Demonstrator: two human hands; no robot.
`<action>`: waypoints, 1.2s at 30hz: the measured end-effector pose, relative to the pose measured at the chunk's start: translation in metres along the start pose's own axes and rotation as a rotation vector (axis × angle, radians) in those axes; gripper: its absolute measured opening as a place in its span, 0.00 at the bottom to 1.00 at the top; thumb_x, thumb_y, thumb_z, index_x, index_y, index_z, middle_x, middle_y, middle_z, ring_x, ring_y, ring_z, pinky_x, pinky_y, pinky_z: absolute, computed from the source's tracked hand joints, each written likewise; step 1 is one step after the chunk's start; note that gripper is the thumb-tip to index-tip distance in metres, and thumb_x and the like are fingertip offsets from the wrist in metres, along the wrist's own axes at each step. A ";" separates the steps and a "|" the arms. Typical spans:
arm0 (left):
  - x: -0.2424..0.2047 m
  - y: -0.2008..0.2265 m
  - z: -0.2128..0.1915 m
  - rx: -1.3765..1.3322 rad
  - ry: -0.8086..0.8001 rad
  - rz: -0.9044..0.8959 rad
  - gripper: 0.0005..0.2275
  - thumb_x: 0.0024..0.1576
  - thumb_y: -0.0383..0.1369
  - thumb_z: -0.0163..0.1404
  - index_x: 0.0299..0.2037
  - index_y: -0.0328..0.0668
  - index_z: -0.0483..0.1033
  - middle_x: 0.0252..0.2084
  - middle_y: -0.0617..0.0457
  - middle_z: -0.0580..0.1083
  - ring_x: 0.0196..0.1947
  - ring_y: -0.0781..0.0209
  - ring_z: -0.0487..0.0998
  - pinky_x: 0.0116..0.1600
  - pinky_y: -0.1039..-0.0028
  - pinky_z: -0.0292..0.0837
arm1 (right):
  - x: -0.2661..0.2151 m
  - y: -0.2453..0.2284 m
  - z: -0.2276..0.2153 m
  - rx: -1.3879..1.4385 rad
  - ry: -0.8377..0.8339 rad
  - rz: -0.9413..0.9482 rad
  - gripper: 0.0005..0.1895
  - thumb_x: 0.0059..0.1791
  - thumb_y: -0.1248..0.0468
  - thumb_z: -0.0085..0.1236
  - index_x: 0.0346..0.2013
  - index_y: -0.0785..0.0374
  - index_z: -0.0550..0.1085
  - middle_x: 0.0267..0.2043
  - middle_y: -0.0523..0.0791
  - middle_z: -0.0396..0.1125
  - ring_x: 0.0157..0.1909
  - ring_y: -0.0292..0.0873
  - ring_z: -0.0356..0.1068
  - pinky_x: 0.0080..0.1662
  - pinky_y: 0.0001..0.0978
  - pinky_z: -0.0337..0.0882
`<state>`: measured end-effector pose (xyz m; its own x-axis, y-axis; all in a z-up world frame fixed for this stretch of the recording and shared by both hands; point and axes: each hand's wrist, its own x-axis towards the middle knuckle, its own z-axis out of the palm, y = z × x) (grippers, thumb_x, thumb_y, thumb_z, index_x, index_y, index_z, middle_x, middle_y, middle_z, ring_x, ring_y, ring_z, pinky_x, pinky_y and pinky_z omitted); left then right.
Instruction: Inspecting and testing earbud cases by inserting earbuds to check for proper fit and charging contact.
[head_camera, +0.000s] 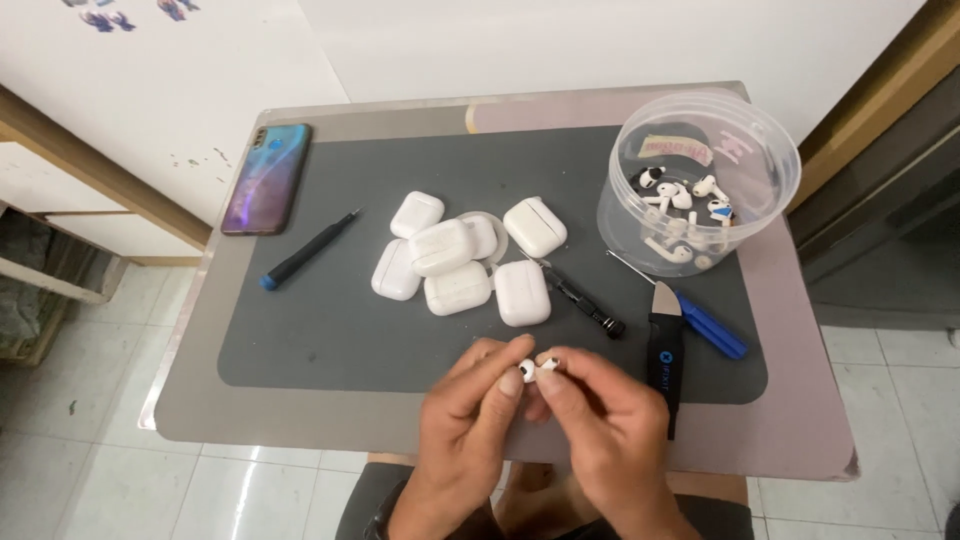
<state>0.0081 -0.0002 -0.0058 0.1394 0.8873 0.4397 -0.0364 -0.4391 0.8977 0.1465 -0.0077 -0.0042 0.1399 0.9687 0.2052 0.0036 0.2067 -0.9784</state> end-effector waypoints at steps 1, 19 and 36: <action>-0.001 -0.002 -0.002 0.003 0.004 0.001 0.13 0.69 0.32 0.42 0.61 0.43 0.73 0.33 0.50 0.71 0.36 0.60 0.74 0.47 0.70 0.73 | -0.002 0.001 0.004 0.002 -0.004 -0.001 0.11 0.51 0.63 0.55 0.37 0.67 0.81 0.22 0.44 0.72 0.27 0.36 0.71 0.36 0.26 0.75; 0.005 0.008 -0.006 -0.191 0.091 -0.220 0.07 0.58 0.22 0.54 0.45 0.31 0.80 0.44 0.43 0.79 0.34 0.59 0.79 0.40 0.73 0.81 | -0.016 0.019 0.010 -0.047 0.138 -0.305 0.08 0.45 0.75 0.62 0.39 0.71 0.79 0.40 0.52 0.78 0.34 0.41 0.79 0.39 0.25 0.86; 0.004 0.010 -0.008 0.014 0.085 -0.128 0.07 0.57 0.29 0.58 0.43 0.37 0.81 0.39 0.51 0.79 0.39 0.62 0.78 0.45 0.74 0.75 | -0.014 0.026 0.007 -0.084 0.162 -0.107 0.11 0.45 0.74 0.63 0.42 0.69 0.81 0.42 0.48 0.79 0.39 0.36 0.78 0.44 0.22 0.81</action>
<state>0.0007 0.0001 0.0052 0.0574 0.9447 0.3229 -0.0097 -0.3229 0.9464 0.1374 -0.0146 -0.0323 0.2913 0.9056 0.3083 0.1087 0.2888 -0.9512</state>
